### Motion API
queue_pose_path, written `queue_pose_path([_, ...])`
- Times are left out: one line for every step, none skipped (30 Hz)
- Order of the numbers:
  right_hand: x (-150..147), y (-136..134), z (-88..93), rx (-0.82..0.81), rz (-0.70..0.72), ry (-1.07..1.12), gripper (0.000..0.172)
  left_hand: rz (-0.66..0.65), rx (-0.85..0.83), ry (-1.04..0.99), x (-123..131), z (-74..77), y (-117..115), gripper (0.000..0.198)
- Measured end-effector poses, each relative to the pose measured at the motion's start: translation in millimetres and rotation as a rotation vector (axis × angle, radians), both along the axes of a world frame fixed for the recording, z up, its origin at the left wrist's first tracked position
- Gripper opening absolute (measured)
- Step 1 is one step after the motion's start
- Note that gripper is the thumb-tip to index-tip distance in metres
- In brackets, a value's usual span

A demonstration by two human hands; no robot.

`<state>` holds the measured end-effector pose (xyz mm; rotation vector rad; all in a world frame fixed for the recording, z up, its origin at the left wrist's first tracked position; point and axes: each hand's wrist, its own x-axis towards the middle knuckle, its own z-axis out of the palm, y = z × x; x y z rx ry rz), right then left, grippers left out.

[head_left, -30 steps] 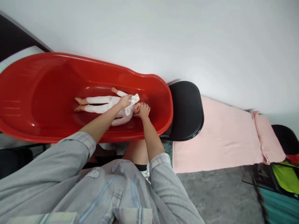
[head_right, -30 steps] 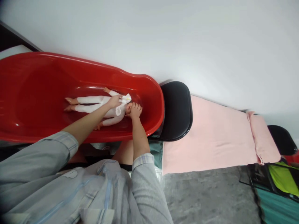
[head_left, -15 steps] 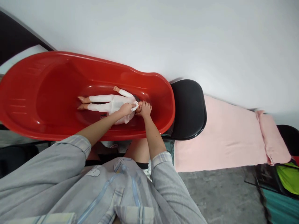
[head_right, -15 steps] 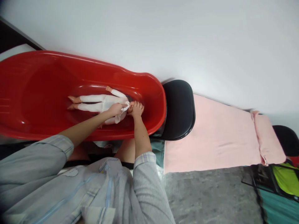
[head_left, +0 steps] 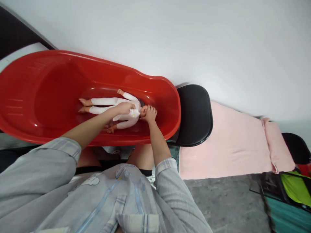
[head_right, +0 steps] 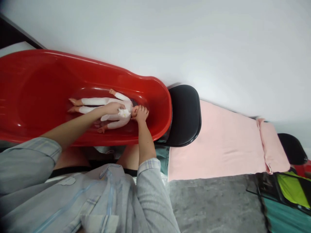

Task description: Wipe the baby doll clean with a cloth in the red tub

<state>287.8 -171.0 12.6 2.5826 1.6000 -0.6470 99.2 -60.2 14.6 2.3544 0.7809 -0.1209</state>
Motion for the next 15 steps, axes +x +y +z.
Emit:
queue_pose_path([-0.2, -0.1, 0.9, 0.003, -0.002, 0.002, 0.126, 0.058, 0.022, 0.001, 0.7, 3.9, 7.9, 0.050])
queue_pose_path([-0.4, -0.2, 1.6, 0.005, -0.003, 0.005, 0.125, 0.118, 0.039, -0.004, 3.2, 7.3, 14.1, 0.058])
queue_pose_path([-0.7, -0.3, 2.2, 0.007, -0.004, 0.009, 0.125, 0.174, 0.051, -0.014, 7.4, 9.8, 18.3, 0.064])
queue_pose_path([-0.9, -0.4, 2.6, 0.009, -0.004, 0.014, 0.124, 0.226, 0.063, -0.036, 13.0, 11.1, 20.3, 0.068])
queue_pose_path([-1.1, -0.4, 2.8, 0.009, -0.005, 0.020, 0.125, 0.270, 0.069, -0.058, 19.7, 11.0, 20.1, 0.070])
queue_pose_path([-1.3, -0.4, 2.9, 0.009, -0.005, 0.024, 0.125, 0.314, 0.066, -0.085, 27.2, 9.5, 17.8, 0.071])
queue_pose_path([-1.4, -0.2, 2.7, 0.008, -0.006, 0.027, 0.125, 0.364, 0.054, -0.117, 34.9, 6.8, 13.8, 0.071])
queue_pose_path([-1.4, 0.0, 2.4, 0.008, -0.007, 0.027, 0.124, 0.405, 0.033, -0.149, 42.5, 3.1, 8.6, 0.070])
queue_pose_path([-1.4, 0.3, 1.9, 0.006, -0.008, 0.026, 0.124, 0.429, 0.005, -0.179, 49.7, -1.1, 2.8, 0.069])
queue_pose_path([-1.4, 0.6, 1.3, 0.004, -0.008, 0.025, 0.124, 0.445, -0.030, -0.206, 56.2, -5.4, -3.0, 0.067])
queue_pose_path([-1.3, 0.8, 0.7, 0.002, -0.009, 0.024, 0.124, 0.449, -0.062, -0.222, 61.7, -9.6, -8.4, 0.065])
queue_pose_path([-1.1, 1.1, 0.0, 0.001, -0.010, 0.025, 0.124, 0.442, -0.085, -0.223, 66.0, -13.3, -12.9, 0.064])
queue_pose_path([-0.9, 1.2, -0.7, 0.001, -0.011, 0.025, 0.124, 0.432, -0.099, -0.214, 69.0, -16.3, -16.5, 0.064])
queue_pose_path([-0.6, 1.4, -1.4, 0.001, -0.013, 0.024, 0.124, 0.424, -0.106, -0.202, 70.7, -18.6, -19.0, 0.066])
queue_pose_path([-0.3, 1.5, -2.0, 0.001, -0.014, 0.023, 0.123, 0.422, -0.108, -0.195, 71.1, -19.9, -20.7, 0.067])
